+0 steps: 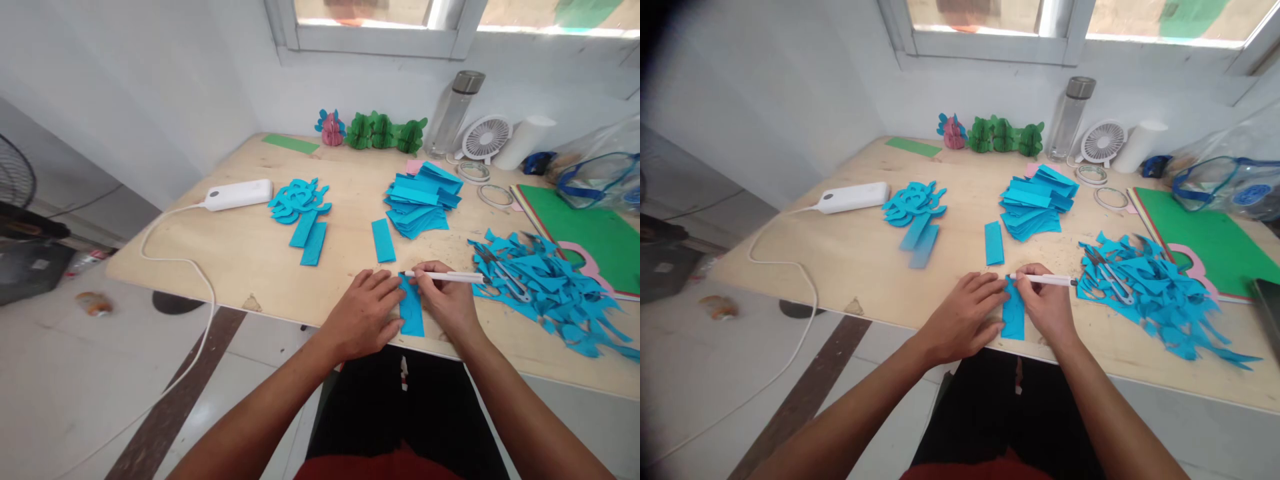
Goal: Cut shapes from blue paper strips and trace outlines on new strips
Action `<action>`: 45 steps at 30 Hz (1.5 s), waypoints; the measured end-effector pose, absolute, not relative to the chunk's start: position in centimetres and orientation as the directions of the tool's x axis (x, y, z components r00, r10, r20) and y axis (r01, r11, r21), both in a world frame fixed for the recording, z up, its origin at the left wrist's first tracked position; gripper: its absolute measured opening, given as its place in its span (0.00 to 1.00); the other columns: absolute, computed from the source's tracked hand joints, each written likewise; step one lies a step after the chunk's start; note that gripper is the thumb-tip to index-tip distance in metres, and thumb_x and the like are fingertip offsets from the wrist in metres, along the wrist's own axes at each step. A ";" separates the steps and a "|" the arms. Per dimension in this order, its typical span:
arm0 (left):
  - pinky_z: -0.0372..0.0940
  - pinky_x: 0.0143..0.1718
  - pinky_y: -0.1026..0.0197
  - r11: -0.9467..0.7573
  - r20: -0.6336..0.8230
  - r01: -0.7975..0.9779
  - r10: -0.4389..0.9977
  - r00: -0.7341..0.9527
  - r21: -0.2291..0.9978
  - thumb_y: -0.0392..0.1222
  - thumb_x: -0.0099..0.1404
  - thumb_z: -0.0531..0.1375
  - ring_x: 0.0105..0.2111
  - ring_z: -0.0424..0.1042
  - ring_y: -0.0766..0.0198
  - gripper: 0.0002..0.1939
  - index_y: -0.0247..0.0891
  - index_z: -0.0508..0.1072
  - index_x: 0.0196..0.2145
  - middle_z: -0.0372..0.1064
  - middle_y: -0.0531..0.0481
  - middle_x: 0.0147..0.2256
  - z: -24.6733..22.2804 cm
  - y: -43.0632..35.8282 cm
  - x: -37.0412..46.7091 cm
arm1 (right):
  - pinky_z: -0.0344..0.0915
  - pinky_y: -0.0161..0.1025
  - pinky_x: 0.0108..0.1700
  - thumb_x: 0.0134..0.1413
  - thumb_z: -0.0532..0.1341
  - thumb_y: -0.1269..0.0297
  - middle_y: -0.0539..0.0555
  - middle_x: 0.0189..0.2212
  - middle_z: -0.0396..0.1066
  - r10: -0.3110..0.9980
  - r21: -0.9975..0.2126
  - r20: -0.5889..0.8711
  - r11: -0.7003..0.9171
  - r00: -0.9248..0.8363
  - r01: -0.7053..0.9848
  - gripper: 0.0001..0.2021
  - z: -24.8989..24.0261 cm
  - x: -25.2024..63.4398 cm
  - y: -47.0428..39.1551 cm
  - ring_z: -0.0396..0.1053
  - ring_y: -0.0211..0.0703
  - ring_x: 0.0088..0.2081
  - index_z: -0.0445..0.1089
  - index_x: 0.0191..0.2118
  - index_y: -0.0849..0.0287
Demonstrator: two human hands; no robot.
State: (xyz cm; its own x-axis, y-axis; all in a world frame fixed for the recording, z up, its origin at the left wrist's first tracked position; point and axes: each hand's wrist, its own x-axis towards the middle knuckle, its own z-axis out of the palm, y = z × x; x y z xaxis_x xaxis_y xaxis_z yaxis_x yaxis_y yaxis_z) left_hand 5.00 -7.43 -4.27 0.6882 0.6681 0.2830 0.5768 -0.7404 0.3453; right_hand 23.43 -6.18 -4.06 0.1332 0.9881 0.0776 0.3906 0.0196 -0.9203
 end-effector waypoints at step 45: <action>0.51 0.62 0.45 -0.740 0.280 0.576 0.668 0.689 0.347 0.46 0.66 0.56 0.60 0.59 0.49 0.19 0.36 0.67 0.53 0.66 0.42 0.56 -4.3 -7.4 5.0 | 0.61 0.36 0.26 0.52 0.61 0.58 0.52 0.25 0.74 0.988 -0.922 0.075 0.018 0.133 0.388 0.09 -4.4 23.4 -6.0 0.66 0.39 0.24 0.71 0.33 0.59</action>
